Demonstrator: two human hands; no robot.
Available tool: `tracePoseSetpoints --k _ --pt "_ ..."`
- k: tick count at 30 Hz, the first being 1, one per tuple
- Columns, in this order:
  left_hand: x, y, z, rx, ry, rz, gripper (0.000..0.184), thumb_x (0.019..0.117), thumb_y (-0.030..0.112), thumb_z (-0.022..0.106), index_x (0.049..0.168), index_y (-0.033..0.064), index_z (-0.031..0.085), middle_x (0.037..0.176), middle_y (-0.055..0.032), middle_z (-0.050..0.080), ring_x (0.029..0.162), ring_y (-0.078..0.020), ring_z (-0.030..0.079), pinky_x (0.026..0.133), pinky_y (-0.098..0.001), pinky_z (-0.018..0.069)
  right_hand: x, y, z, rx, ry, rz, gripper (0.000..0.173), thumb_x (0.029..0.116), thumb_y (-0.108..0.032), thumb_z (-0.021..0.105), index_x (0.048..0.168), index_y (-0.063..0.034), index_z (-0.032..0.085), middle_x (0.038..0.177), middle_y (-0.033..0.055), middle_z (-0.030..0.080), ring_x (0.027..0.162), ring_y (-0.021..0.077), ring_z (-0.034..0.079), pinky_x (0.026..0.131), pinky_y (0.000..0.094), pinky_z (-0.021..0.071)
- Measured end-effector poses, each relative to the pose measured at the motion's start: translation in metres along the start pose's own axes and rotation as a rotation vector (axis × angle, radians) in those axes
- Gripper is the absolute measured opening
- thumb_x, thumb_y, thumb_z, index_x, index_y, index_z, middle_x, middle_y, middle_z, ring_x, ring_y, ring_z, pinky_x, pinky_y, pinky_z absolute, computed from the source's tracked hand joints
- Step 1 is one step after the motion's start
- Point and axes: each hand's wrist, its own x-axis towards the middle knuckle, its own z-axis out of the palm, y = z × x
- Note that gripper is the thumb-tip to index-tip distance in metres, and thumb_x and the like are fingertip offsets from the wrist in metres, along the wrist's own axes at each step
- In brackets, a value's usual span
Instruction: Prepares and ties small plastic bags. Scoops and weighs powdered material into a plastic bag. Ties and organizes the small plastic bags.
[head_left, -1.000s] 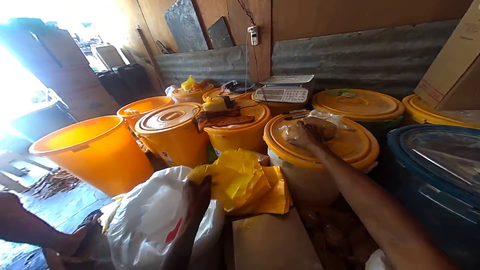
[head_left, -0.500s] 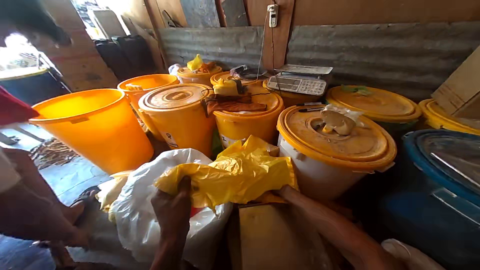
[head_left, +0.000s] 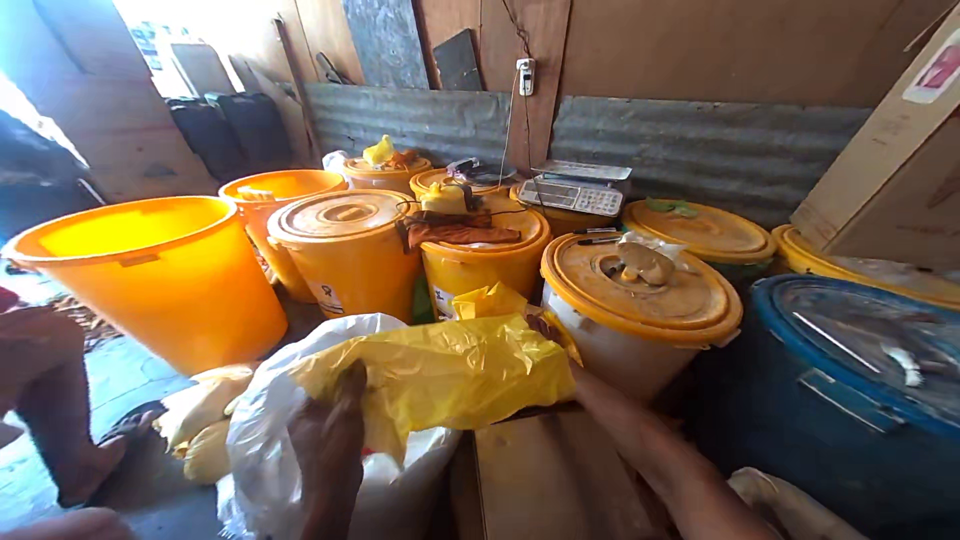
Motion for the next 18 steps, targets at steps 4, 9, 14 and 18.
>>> tracePoseSetpoints --k 4,9,14,18 --pt "0.0 0.007 -0.009 -0.008 -0.158 -0.105 0.016 0.1032 0.016 0.058 0.105 0.0024 0.067 0.085 0.0014 0.071 0.075 -0.0047 0.069 0.069 -0.0255 0.06 -0.019 0.03 -0.026 0.205 -0.094 -0.13 0.06 0.0975 0.004 0.053 0.155 0.0047 0.036 0.16 0.0324 0.03 0.148 0.051 0.03 0.117 0.0647 0.0279" --pt "-0.03 -0.001 0.006 0.092 -0.617 -0.197 0.015 0.0963 0.007 0.068 0.109 -0.0008 0.067 0.087 -0.0043 0.073 0.075 -0.0123 0.071 0.071 -0.0312 0.0617 -0.089 0.057 -0.052 0.993 0.211 -0.26 0.034 0.1065 -0.016 0.047 0.129 0.0049 0.061 0.128 0.0156 0.065 0.119 0.0152 0.061 0.104 0.0286 0.0488" --pt "-0.07 -0.031 0.039 0.256 -1.088 -0.16 0.019 0.0856 0.02 0.082 0.097 0.0082 0.074 0.083 -0.0017 0.075 0.074 -0.0117 0.072 0.071 -0.0321 0.062 -0.154 0.064 -0.04 1.353 -0.126 -0.054 0.079 0.1013 -0.067 0.031 0.139 0.0 0.052 0.118 0.0051 0.071 0.101 0.0107 0.069 0.082 0.0291 0.0575" --pt "-0.096 -0.046 0.056 0.214 -1.351 -0.238 0.023 0.0899 0.028 0.079 0.099 0.0074 0.075 0.081 -0.0015 0.075 0.072 -0.0108 0.072 0.07 -0.031 0.062 -0.202 0.047 -0.017 1.23 -0.61 -0.253 0.073 0.0889 -0.026 0.077 0.149 -0.0033 0.043 0.125 0.0093 0.068 0.111 0.0147 0.068 0.097 0.0357 0.0574"
